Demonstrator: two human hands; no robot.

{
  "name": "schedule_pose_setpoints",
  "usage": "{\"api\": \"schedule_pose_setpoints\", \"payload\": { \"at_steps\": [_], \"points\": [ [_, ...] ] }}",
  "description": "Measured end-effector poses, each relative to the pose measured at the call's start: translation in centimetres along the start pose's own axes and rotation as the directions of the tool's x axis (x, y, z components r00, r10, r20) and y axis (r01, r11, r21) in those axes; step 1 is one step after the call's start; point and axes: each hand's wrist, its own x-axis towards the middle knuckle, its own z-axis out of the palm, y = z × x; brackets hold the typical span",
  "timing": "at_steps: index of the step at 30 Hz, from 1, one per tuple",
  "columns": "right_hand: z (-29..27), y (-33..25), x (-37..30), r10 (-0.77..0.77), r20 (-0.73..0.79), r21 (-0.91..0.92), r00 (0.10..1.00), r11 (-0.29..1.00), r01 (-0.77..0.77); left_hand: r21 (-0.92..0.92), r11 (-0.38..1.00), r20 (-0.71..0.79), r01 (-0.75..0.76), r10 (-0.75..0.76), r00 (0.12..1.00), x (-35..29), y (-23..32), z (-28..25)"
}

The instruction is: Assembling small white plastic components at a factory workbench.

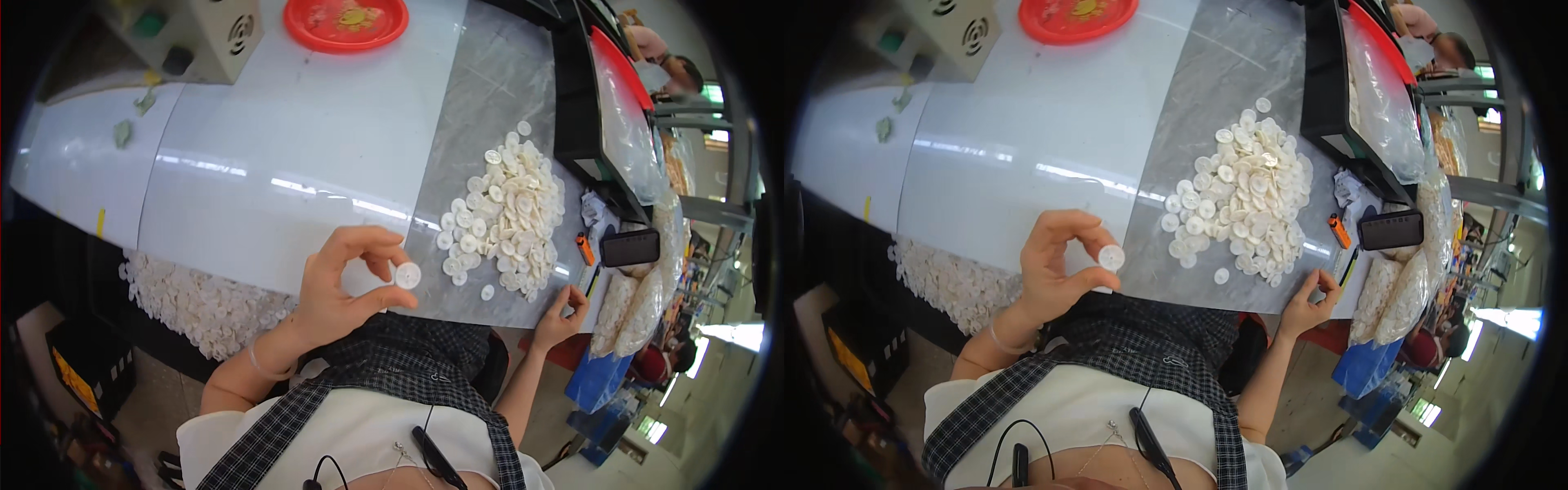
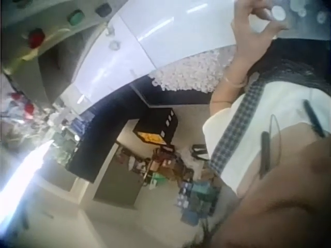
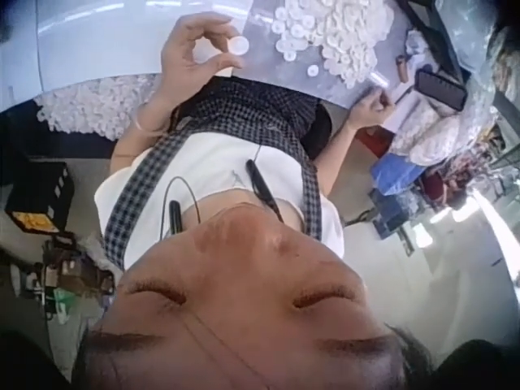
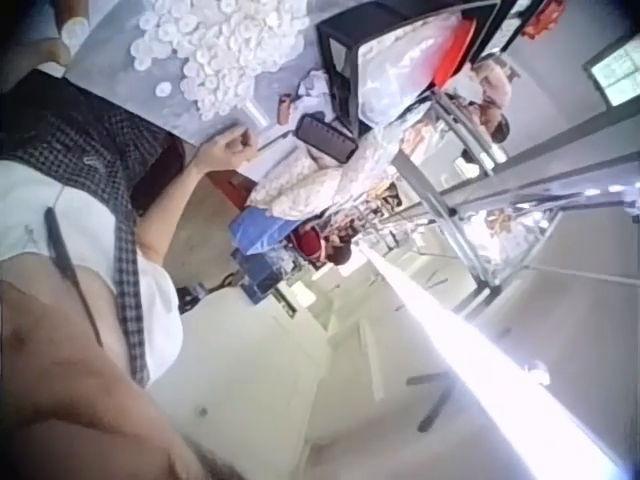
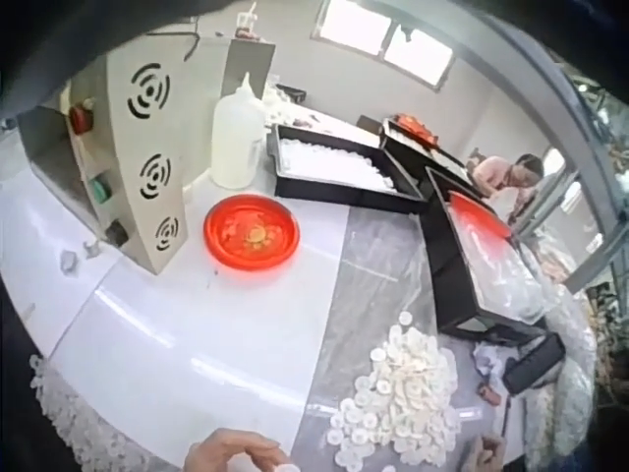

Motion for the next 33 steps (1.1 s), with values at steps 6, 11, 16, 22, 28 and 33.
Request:
{"api": "schedule_pose_setpoints", "payload": {
  "at_steps": [6,11,16,22,28,33],
  "points": [
    [-0.3,-0.4,0.3,0.022,-0.016,-0.005,1.000,1.000,-0.022,0.148,0.988,0.077,-0.053,0.042,0.996,0.3,1.0,-0.1],
    [-0.2,-0.7,0.2,0.075,-0.092,0.018,0.993,0.997,-0.074,0.489,0.855,-0.041,-0.169,0.216,0.975,-0.9,0.6,-1.3],
    [0.3,-0.4,0.0,0.119,-0.158,0.109,0.980,0.989,-0.103,0.526,0.839,-0.070,-0.140,0.206,0.976,-1.5,0.4,-1.3],
    [0.0,0.1,-0.1,0.124,-0.182,0.128,0.975,0.987,-0.102,0.539,0.839,-0.131,-0.076,0.173,0.976,-2.0,-0.3,-0.8],
    [-0.1,0.6,-0.6,0.122,-0.155,0.171,0.980,0.981,-0.095,0.598,0.798,-0.113,-0.080,0.183,0.977,-1.9,0.4,-0.2],
    [-0.2,0.1,-0.5,0.158,-0.151,0.171,0.976,0.976,-0.132,0.647,0.758,-0.103,-0.077,0.187,0.977,-1.4,-0.4,0.1]
  ]
}}
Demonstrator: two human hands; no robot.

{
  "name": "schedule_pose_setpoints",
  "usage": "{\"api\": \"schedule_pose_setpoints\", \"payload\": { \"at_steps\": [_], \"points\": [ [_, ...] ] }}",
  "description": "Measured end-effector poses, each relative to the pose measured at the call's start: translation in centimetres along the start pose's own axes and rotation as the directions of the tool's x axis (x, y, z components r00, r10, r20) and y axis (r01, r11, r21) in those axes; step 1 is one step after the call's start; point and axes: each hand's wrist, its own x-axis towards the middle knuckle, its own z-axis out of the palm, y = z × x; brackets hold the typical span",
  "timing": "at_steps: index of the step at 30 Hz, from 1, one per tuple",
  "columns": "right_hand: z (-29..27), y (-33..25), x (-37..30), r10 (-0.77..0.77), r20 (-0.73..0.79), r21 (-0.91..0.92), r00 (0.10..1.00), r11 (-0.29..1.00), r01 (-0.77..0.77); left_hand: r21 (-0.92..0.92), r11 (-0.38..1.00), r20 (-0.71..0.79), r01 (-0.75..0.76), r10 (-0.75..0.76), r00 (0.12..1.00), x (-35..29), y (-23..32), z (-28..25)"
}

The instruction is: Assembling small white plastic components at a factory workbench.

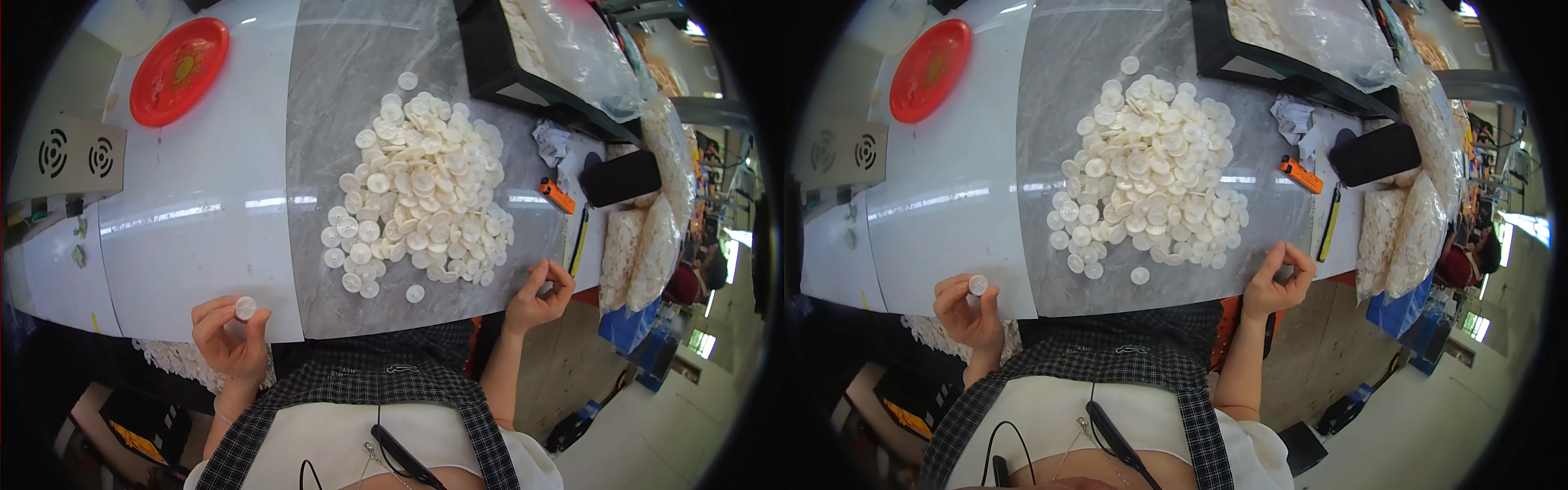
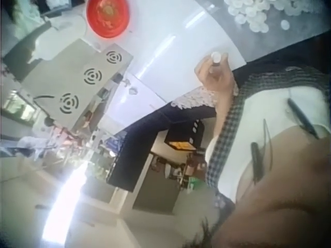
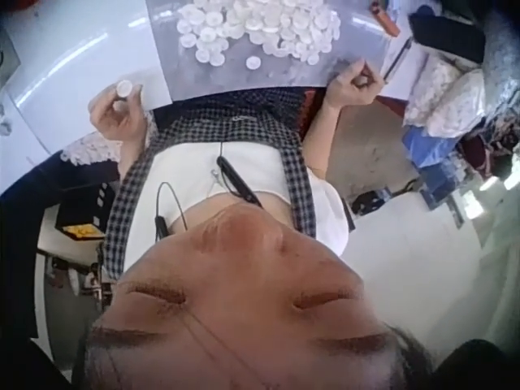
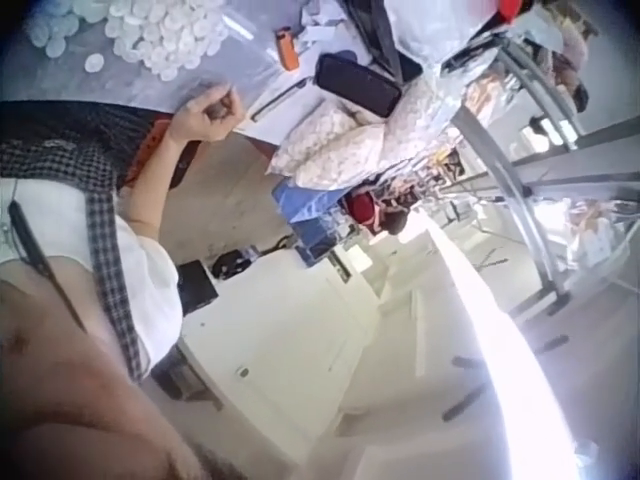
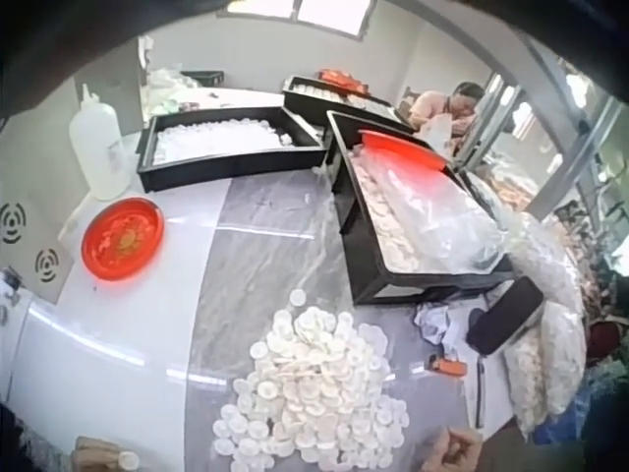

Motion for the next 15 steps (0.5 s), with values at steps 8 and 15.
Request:
{"api": "schedule_pose_setpoints", "payload": {
  "at_steps": [8,15],
  "points": [
    [0.12,-0.13,0.26,-0.022,0.011,0.010,1.000,1.000,0.022,-0.035,0.999,-0.006,0.026,-0.026,1.000,-0.11,0.31,0.10],
    [0.16,-0.30,0.12,0.000,0.039,0.001,0.999,1.000,0.000,0.047,0.998,-0.049,-0.038,0.040,0.998,-0.55,0.02,0.48]
  ]
}}
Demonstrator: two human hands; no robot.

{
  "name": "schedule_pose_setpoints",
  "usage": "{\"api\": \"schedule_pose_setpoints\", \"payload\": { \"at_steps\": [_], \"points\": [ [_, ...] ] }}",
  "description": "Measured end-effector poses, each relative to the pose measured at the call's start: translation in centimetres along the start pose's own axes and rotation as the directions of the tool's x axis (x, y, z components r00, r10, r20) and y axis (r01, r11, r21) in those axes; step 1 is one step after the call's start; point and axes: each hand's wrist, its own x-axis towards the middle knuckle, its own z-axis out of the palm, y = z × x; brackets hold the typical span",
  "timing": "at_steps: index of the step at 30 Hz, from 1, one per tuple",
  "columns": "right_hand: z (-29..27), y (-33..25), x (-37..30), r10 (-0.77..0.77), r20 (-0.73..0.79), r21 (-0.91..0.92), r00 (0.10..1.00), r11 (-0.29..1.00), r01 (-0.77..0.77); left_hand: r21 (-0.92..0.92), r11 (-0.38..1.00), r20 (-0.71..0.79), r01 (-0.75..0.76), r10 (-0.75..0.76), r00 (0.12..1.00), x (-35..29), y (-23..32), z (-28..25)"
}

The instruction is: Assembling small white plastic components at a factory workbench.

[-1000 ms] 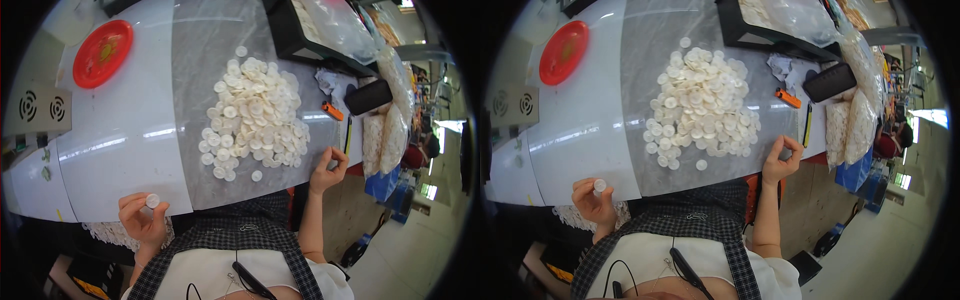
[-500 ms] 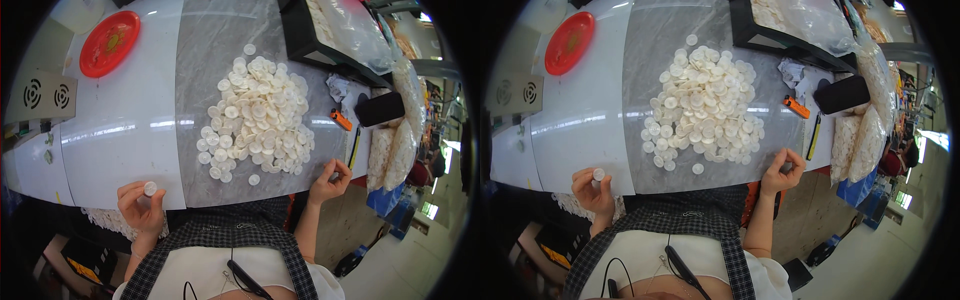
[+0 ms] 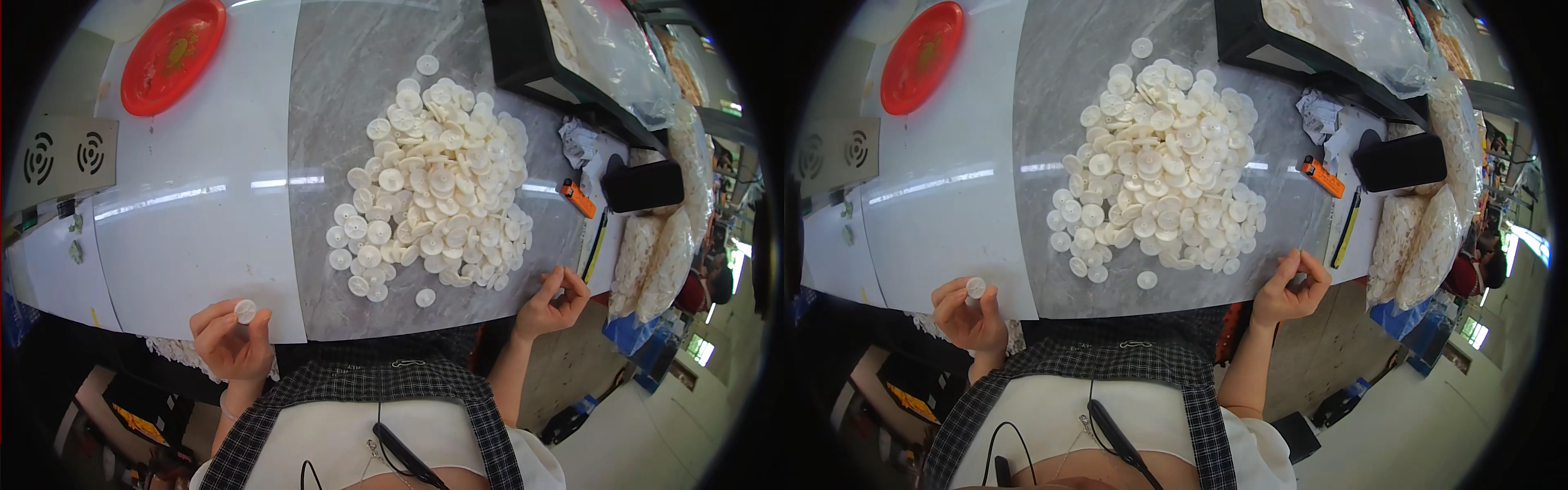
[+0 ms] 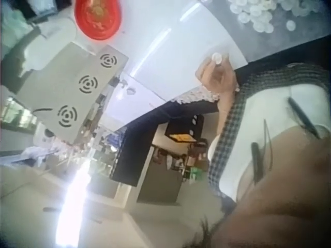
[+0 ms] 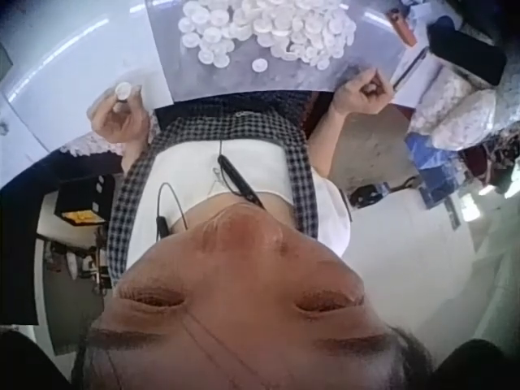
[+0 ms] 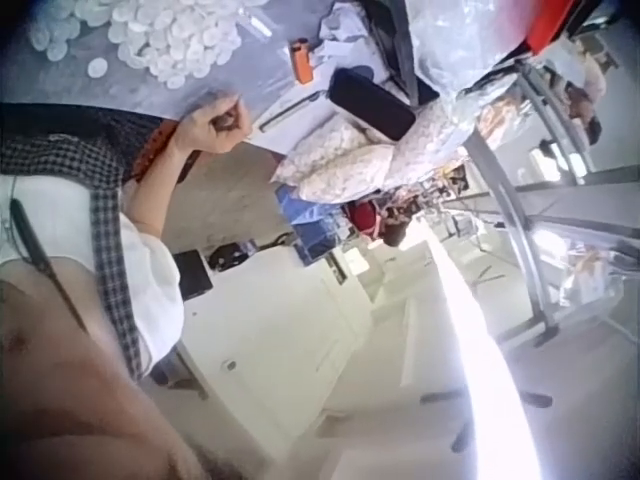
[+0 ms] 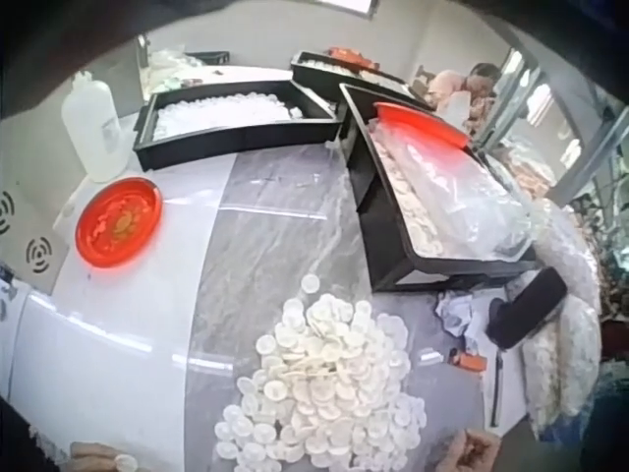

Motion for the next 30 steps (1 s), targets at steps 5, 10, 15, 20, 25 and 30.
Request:
{"api": "schedule_pose_setpoints", "payload": {
  "at_steps": [5,10,15,20,25,30],
  "points": [
    [-0.3,0.7,-0.3,0.006,-0.009,-0.002,1.000,1.000,-0.006,0.024,1.000,-0.024,-0.007,0.008,1.000,0.2,0.0,0.3],
    [-0.3,0.9,-0.5,0.010,-0.036,0.029,0.999,1.000,-0.009,0.024,0.999,0.017,0.035,-0.035,0.999,0.3,0.2,0.3],
    [-0.1,0.8,-0.5,-0.001,-0.086,0.062,0.996,0.998,0.006,0.029,0.996,0.035,0.088,-0.089,0.995,0.4,0.6,0.5],
    [-0.1,1.1,-0.6,-0.025,-0.087,0.082,0.996,0.996,0.032,0.067,0.996,0.003,0.063,-0.064,0.998,0.4,0.6,0.6],
    [-0.4,1.2,-0.7,-0.027,-0.086,0.099,0.996,0.994,0.035,0.094,0.995,-0.040,0.022,-0.018,0.999,0.3,0.6,1.0],
    [-0.5,1.4,-0.5,-0.048,-0.104,0.140,0.993,0.988,0.062,0.109,0.992,-0.037,-0.067,0.071,0.997,0.5,0.5,1.4]
  ]
}}
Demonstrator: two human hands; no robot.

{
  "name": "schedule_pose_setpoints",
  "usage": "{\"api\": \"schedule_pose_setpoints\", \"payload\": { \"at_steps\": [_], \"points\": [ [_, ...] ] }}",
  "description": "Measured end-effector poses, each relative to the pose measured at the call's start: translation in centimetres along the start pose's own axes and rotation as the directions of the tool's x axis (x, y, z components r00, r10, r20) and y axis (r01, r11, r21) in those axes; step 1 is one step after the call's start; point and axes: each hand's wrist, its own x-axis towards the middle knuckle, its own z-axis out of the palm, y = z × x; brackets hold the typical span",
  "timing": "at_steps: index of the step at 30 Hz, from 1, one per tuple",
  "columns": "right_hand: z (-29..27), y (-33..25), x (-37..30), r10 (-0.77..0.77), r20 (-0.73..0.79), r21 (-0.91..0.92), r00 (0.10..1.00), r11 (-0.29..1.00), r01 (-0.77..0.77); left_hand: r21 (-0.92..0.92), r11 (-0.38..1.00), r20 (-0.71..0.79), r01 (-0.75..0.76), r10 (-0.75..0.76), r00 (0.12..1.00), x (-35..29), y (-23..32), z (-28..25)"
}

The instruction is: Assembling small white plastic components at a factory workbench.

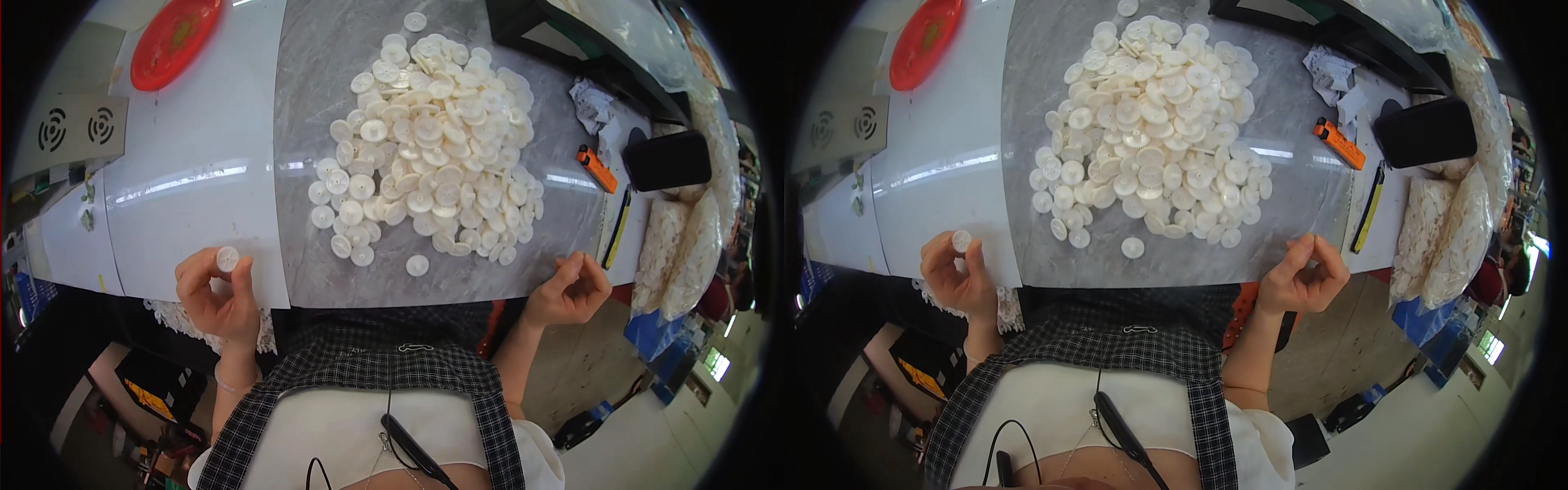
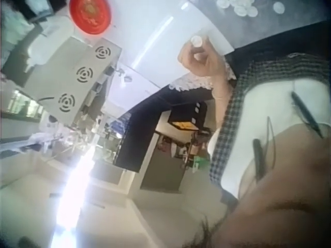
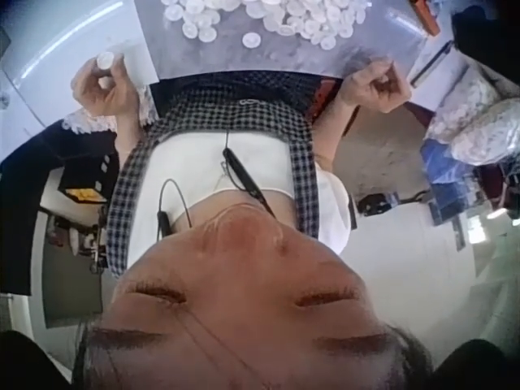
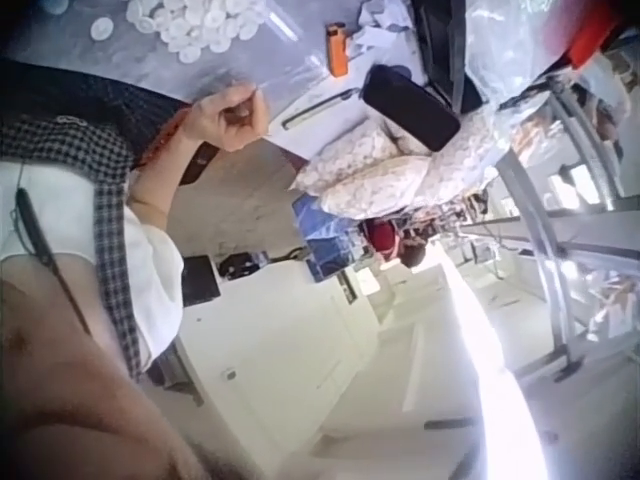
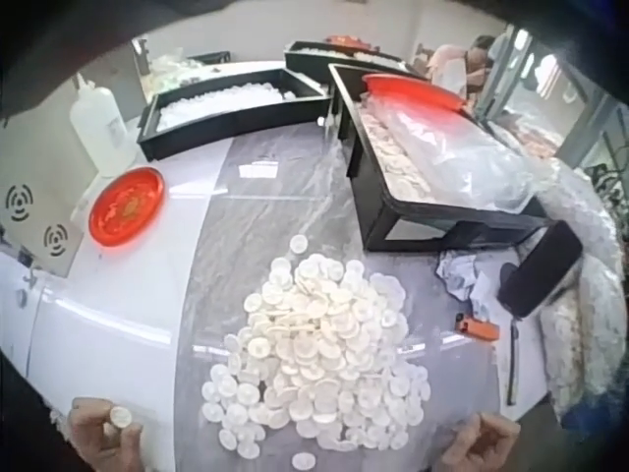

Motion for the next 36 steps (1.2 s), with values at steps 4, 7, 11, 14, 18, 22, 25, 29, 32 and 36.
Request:
{"api": "schedule_pose_setpoints", "payload": {
  "at_steps": [4,7,11,14,18,22,25,29,32,36],
  "points": [
    [0.1,-0.2,0.1,-0.029,0.009,0.037,1.000,0.999,0.029,-0.169,0.947,-0.003,0.275,-0.279,0.960,0.4,1.1,0.2],
    [-0.3,-0.9,0.2,0.042,0.089,0.126,0.995,0.991,-0.053,-0.379,0.821,0.087,0.428,-0.429,0.899,1.2,4.3,0.3],
    [-0.4,-4.7,0.1,-0.257,0.439,0.274,0.861,0.951,0.144,-0.590,0.678,0.304,0.438,-0.316,0.899,-0.1,6.7,0.7],
    [0.6,-8.2,-0.9,-0.479,0.611,0.384,0.630,0.876,0.293,-0.611,0.660,0.407,0.437,-0.212,0.889,-1.3,8.3,1.2],
    [0.4,-9.4,-2.6,-0.452,0.687,0.314,0.569,0.891,0.329,-0.678,0.633,0.420,0.374,-0.083,0.904,-2.3,10.0,1.5],
    [-0.2,-7.3,-3.8,-0.527,0.618,0.401,0.583,0.849,0.344,-0.637,0.647,0.497,0.420,-0.072,0.865,-3.1,10.6,0.9],
    [-0.4,-7.3,-3.9,-0.517,0.577,0.438,0.633,0.849,0.294,-0.664,0.649,0.453,0.372,-0.047,0.890,-3.4,10.9,1.1],
    [-0.2,-7.3,-4.2,-0.291,0.645,0.405,0.707,0.914,0.007,-0.655,0.657,0.457,0.374,-0.050,0.888,-3.5,10.9,1.1],
    [-0.5,-8.0,-4.2,-0.082,0.711,0.425,0.698,0.842,-0.334,-0.627,0.664,0.501,0.408,-0.058,0.863,-3.4,10.5,1.0],
    [-1.1,-9.6,-3.5,0.048,0.774,0.550,0.631,0.441,-0.709,-0.656,0.523,0.565,0.544,-0.139,0.814,-4.1,10.4,1.9]
  ]
}}
